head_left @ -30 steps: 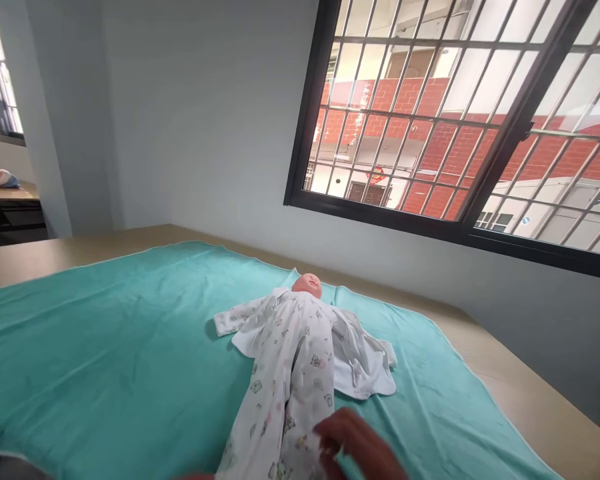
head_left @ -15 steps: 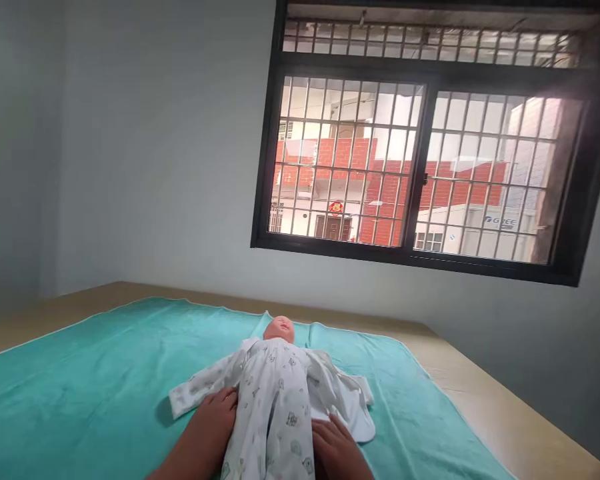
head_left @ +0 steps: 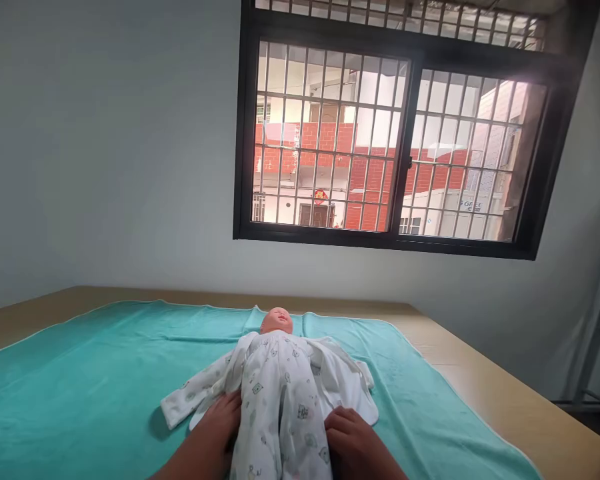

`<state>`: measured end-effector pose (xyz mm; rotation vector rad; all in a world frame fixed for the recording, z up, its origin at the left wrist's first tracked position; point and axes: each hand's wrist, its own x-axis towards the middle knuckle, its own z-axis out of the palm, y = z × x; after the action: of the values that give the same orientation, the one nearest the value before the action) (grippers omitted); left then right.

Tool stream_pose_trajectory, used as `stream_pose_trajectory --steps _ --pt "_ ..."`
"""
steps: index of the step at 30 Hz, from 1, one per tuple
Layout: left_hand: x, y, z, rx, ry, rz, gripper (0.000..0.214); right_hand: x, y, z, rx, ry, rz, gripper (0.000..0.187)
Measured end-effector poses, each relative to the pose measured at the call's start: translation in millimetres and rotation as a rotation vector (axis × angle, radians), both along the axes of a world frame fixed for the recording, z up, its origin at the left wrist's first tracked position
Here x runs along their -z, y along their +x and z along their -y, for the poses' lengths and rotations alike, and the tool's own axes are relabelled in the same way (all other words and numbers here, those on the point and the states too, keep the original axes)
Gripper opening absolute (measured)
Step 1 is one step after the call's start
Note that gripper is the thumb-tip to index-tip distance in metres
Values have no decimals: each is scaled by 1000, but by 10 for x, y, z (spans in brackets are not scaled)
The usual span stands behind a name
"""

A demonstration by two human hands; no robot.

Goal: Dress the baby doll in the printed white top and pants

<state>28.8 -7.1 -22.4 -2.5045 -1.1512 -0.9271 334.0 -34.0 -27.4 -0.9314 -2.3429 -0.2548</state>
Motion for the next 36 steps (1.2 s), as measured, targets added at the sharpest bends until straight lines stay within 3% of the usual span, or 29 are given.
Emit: stream_pose_trajectory --steps 5,15,18,20,23,27,29,32,36 --pt "-94 -49 -29 -33 -112 -126 28 -136 -8 77 -46 -113 25 30" --pt "-297 -95 74 61 -375 -159 12 19 22 -25 -52 -183 30 23" --pt "-232 -128 41 39 -439 -222 21 20 57 -33 -69 -191 29 22" --pt "-184 -153 -8 -50 -483 -222 32 16 79 -38 -77 -194 35 22" --pt "-159 -200 -100 -176 -515 -94 45 29 88 -47 -98 -179 40 23" --pt "-204 -315 -209 -316 -560 247 52 82 111 -73 -129 -178 -1 20" --pt "-220 -391 -242 -463 -560 342 48 100 192 -112 -50 -238 -114 18" --pt "-207 -483 -266 -635 -580 327 43 80 433 -205 269 -336 -350 21" --pt "-149 -473 -272 -659 -566 164 43 14 739 -297 700 -421 -357 31"
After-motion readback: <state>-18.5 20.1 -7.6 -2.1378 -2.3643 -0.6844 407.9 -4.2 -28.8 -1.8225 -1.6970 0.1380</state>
